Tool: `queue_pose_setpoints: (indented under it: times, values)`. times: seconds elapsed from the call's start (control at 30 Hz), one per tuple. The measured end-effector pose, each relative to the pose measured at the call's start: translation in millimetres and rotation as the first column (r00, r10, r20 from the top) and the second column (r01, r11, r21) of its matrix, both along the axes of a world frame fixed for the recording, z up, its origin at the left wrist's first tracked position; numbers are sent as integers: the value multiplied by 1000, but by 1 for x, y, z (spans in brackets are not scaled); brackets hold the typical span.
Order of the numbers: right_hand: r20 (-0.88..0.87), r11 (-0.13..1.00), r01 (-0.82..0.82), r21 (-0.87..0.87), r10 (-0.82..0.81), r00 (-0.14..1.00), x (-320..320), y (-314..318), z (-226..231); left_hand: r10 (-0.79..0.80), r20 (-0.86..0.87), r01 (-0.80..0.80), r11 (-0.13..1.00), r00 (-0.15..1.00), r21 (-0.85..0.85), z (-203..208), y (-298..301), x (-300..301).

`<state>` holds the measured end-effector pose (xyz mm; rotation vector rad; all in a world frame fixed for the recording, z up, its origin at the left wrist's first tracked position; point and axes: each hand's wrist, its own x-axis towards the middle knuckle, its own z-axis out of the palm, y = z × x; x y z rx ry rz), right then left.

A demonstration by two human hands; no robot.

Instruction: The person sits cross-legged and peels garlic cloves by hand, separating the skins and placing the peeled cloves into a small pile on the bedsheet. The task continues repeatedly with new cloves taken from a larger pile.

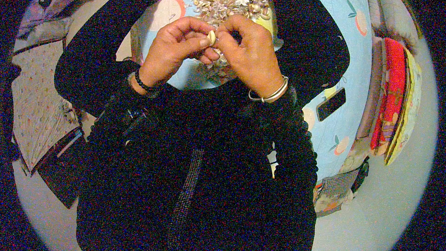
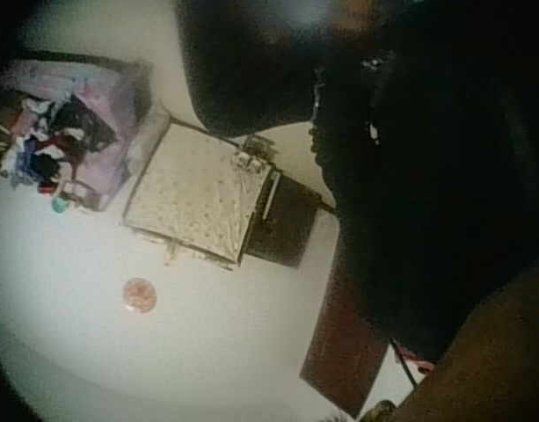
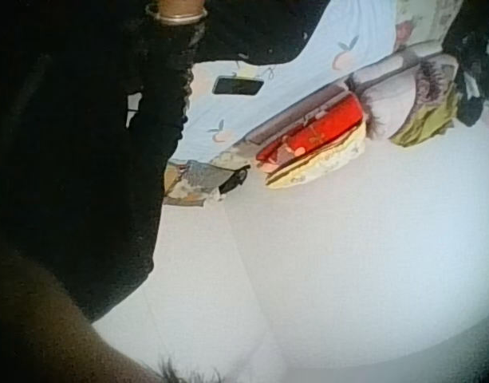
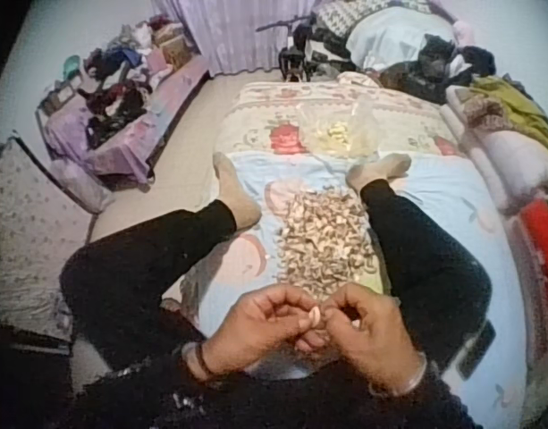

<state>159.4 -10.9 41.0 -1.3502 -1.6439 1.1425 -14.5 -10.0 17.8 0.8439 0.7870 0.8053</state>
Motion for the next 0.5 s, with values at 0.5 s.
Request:
queue_pose_setpoints:
  times: [0.5]
  values:
    - [3,999,-31,30,31,1000,3,0,-2,24,57,-24,1000,998,4,-2,-2,3]
